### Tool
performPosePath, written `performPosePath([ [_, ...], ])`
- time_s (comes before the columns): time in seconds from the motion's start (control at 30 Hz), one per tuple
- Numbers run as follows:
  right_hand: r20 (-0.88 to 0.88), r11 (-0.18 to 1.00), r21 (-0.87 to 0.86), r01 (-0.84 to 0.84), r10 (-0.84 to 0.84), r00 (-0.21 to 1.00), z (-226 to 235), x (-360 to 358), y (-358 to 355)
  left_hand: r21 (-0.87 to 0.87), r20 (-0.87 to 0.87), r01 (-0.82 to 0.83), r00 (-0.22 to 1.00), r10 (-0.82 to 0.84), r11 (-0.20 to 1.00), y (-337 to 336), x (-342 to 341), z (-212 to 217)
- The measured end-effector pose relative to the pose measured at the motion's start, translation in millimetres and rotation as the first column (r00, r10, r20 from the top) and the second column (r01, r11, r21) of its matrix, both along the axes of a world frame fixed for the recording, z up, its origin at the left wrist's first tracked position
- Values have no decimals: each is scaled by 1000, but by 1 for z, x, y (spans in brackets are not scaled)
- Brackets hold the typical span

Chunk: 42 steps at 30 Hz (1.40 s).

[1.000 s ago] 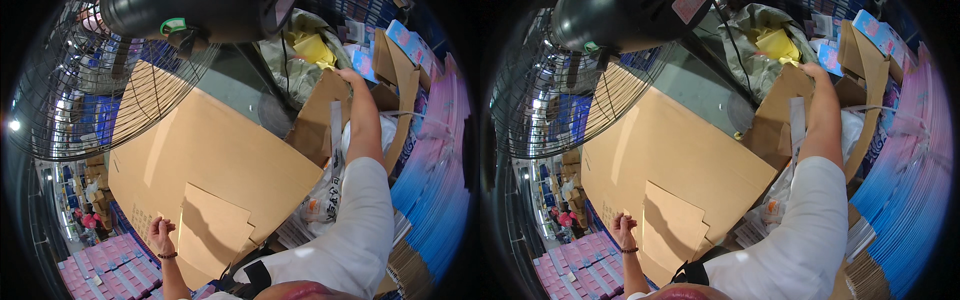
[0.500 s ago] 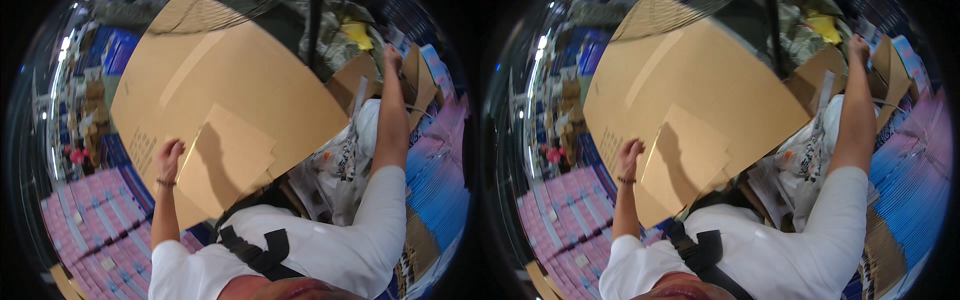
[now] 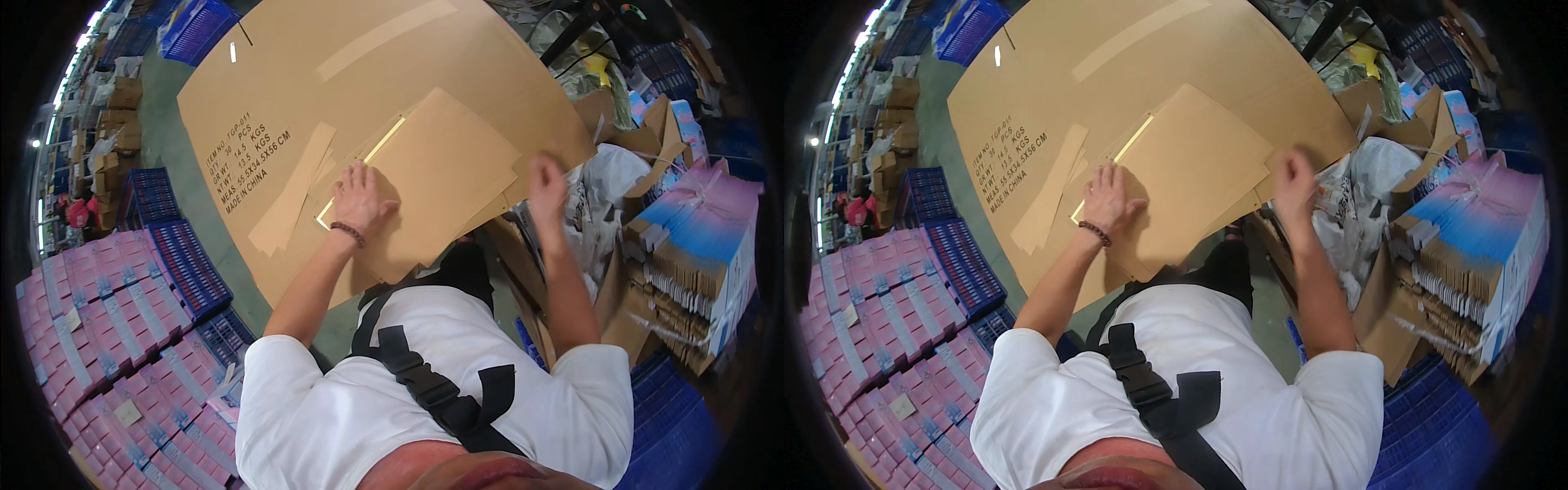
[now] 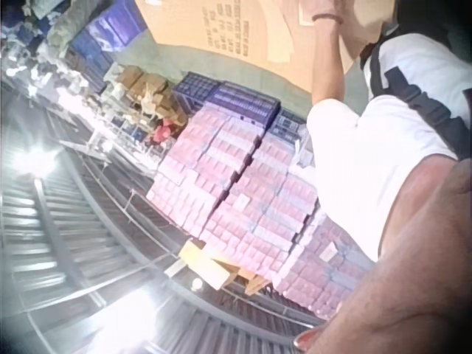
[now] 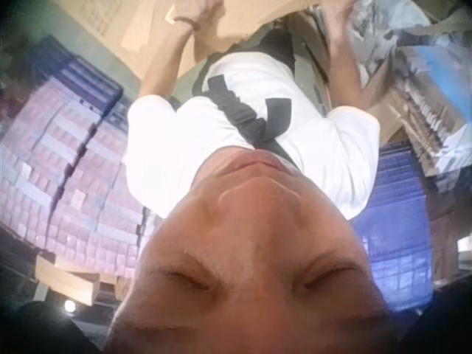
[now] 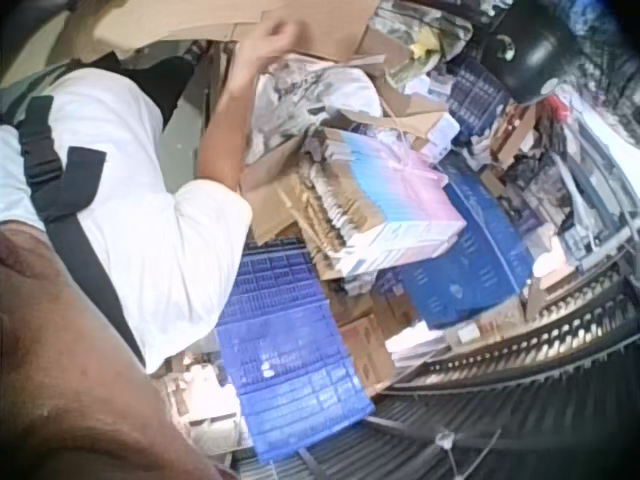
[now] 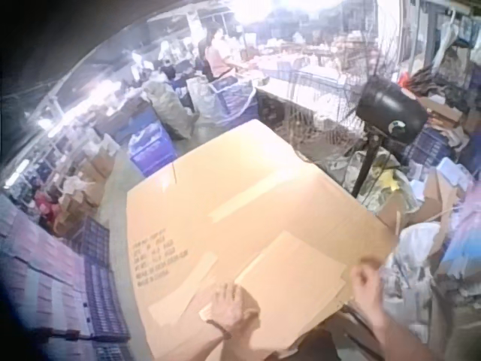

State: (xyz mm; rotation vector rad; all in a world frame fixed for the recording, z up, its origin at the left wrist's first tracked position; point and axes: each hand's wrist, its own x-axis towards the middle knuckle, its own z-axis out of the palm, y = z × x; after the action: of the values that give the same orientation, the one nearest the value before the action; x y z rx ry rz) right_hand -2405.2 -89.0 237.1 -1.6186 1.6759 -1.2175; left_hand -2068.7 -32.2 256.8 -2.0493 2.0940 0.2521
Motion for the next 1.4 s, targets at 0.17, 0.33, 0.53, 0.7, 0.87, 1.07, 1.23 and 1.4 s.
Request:
performPosePath([
  [0.17, 228, 686, 725, -61, -155, 961, 8, 79, 128, -93, -107, 98, 988, -108, 991, 25, -3, -5],
  [0.33, 374, 671, 740, 49, -471, 799, -10, 101, 146, -109, -213, 212, 949, -231, 971, 47, -1, -4],
  [0.53, 426, 736, 675, 51, -445, 788, -3, 77, 137, -143, -236, 195, 945, -225, 970, 31, 21, -2],
  [0.7, 415, 706, 702, 91, -510, 753, 6, 62, 136, -127, -252, 159, 949, -187, 979, 19, 23, -2],
  [0.87, 453, 674, 736, 65, -561, 693, -4, 76, 159, -169, -181, 98, 975, -128, 981, 14, 22, -10],
  [1.07, 628, 724, 683, -98, -513, 585, -26, 84, 154, -219, -325, 169, 916, -235, 961, 14, 9, -20],
  [1.23, 617, 669, 724, -168, -520, 591, -21, 77, 166, -149, -535, 123, 824, -185, 981, 9, 9, -21],
  [1.4, 607, 619, 759, -202, -559, 566, -13, 90, 183, -283, -399, 141, 882, -250, 949, 10, 11, -18],
])
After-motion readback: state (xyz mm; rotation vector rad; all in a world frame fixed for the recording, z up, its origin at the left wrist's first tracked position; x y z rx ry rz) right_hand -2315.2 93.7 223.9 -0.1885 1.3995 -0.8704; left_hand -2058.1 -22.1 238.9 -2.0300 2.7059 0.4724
